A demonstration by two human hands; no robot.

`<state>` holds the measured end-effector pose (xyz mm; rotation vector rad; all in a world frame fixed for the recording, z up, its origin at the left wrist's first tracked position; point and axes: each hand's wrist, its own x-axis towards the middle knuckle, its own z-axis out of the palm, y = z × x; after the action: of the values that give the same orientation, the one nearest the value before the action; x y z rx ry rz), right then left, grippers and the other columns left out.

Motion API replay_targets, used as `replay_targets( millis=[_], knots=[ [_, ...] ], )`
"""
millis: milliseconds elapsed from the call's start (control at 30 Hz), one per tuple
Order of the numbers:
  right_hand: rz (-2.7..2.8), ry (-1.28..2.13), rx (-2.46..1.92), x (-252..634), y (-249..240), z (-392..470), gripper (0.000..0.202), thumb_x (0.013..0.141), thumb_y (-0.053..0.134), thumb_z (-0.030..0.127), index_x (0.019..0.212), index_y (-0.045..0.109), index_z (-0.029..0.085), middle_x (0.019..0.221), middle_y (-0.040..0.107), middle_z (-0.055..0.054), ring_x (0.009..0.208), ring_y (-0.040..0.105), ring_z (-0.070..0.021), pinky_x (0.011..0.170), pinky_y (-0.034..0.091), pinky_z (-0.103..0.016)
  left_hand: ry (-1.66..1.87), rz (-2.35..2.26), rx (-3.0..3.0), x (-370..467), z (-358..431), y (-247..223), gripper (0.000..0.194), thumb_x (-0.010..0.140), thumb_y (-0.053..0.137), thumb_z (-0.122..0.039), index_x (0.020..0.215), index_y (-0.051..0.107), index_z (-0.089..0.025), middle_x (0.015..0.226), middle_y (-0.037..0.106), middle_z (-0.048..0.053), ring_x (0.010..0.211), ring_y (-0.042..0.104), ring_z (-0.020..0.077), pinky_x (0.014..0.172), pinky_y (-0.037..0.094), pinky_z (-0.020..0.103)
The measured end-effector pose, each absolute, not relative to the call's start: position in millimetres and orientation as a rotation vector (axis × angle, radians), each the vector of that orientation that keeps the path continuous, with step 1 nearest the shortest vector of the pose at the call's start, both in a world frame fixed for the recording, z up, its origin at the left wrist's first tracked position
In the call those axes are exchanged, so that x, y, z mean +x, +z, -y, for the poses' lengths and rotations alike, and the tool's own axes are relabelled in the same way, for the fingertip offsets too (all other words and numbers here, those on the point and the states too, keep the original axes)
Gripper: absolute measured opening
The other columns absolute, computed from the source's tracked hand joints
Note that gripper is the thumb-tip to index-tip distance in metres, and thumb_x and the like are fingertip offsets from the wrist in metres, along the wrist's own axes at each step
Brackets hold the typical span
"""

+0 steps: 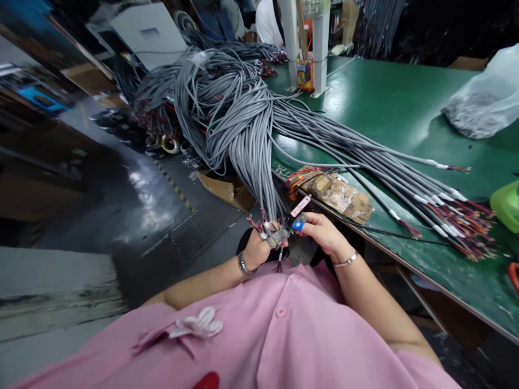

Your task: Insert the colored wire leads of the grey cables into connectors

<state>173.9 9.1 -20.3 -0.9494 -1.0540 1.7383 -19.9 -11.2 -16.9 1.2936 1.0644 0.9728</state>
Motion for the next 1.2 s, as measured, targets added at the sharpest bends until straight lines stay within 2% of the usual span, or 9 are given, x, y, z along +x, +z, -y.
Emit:
replay_targets(
  millis=[200, 367, 467, 600, 700, 867, 1200],
  knots=[
    [1.186, 1.664, -0.962, 169.5, -16.9, -10.8, 0.021, 0.07, 0.079, 0.034, 0.068, 0.07, 0.016, 0.062, 0.063, 0.001, 0.058, 0.052, -0.0098, 0.058, 0.045, -0.023, 0.87, -1.058, 1.386, -22.9, 9.6, -19.2, 0.032, 0.076, 0.071, -0.043, 0.065, 0.067, -0.014, 0.061, 0.067, 0.005, 0.054, 0.058, 0.0122, 0.056, 0.047, 0.024],
    [1.168, 1.637, -0.955, 157.0, -13.6, -6.8, 0.026, 0.066, 0.082, 0.039, 0.071, 0.069, 0.017, 0.065, 0.065, 0.002, 0.058, 0.053, -0.0109, 0.057, 0.044, -0.024, 0.693, -1.025, 1.411, -22.8, 6.5, -19.1, 0.028, 0.072, 0.075, -0.039, 0.064, 0.066, -0.013, 0.058, 0.066, 0.005, 0.05, 0.056, 0.0113, 0.053, 0.044, 0.023],
    [1.119, 1.591, -0.942, 157.3, -17.5, -3.2, 0.025, 0.072, 0.078, 0.042, 0.074, 0.07, 0.018, 0.067, 0.066, 0.001, 0.06, 0.055, -0.0119, 0.061, 0.046, -0.026, 0.737, -1.016, 1.383, -21.6, 5.2, -16.6, 0.03, 0.073, 0.074, -0.039, 0.06, 0.066, -0.013, 0.055, 0.064, 0.004, 0.048, 0.055, 0.0106, 0.053, 0.044, 0.023],
    [0.926, 1.696, -0.943, 163.6, -33.2, 4.8, 0.03, 0.075, 0.075, 0.046, 0.087, 0.07, 0.019, 0.081, 0.07, -0.004, 0.07, 0.063, -0.0137, 0.071, 0.051, -0.029, 0.895, -1.071, 1.242, -20.2, 3.7, -19.4, 0.034, 0.072, 0.073, -0.043, 0.06, 0.067, -0.013, 0.055, 0.064, 0.005, 0.048, 0.055, 0.0116, 0.051, 0.043, 0.023],
    [0.81, 1.733, -0.955, 161.4, -42.0, 12.5, 0.027, 0.074, 0.076, 0.043, 0.086, 0.068, 0.02, 0.076, 0.067, -0.001, 0.064, 0.059, -0.0113, 0.067, 0.052, -0.027, 0.955, -1.114, 1.171, -19.1, 3.0, -24.2, 0.034, 0.071, 0.074, -0.045, 0.061, 0.068, -0.013, 0.054, 0.065, 0.005, 0.048, 0.055, 0.0125, 0.049, 0.042, 0.024],
    [0.922, 1.591, -0.983, 148.3, -32.5, 18.6, 0.023, 0.073, 0.079, 0.037, 0.075, 0.064, 0.02, 0.065, 0.063, 0.002, 0.059, 0.055, -0.0105, 0.058, 0.046, -0.024, 0.945, -1.113, 1.247, -20.3, 3.1, -26.8, 0.035, 0.073, 0.072, -0.044, 0.057, 0.068, -0.013, 0.055, 0.065, 0.006, 0.048, 0.054, 0.0115, 0.049, 0.041, 0.023],
    [1.019, 1.477, -1.008, 144.5, -27.0, 18.0, 0.017, 0.071, 0.078, 0.029, 0.068, 0.063, 0.02, 0.065, 0.059, 0.002, 0.061, 0.051, -0.0124, 0.06, 0.044, -0.026, 0.974, -1.102, 1.153, -23.1, 2.0, -28.6, 0.035, 0.071, 0.073, -0.047, 0.062, 0.069, -0.013, 0.056, 0.067, 0.007, 0.048, 0.057, 0.0121, 0.046, 0.039, 0.022]
  ],
)
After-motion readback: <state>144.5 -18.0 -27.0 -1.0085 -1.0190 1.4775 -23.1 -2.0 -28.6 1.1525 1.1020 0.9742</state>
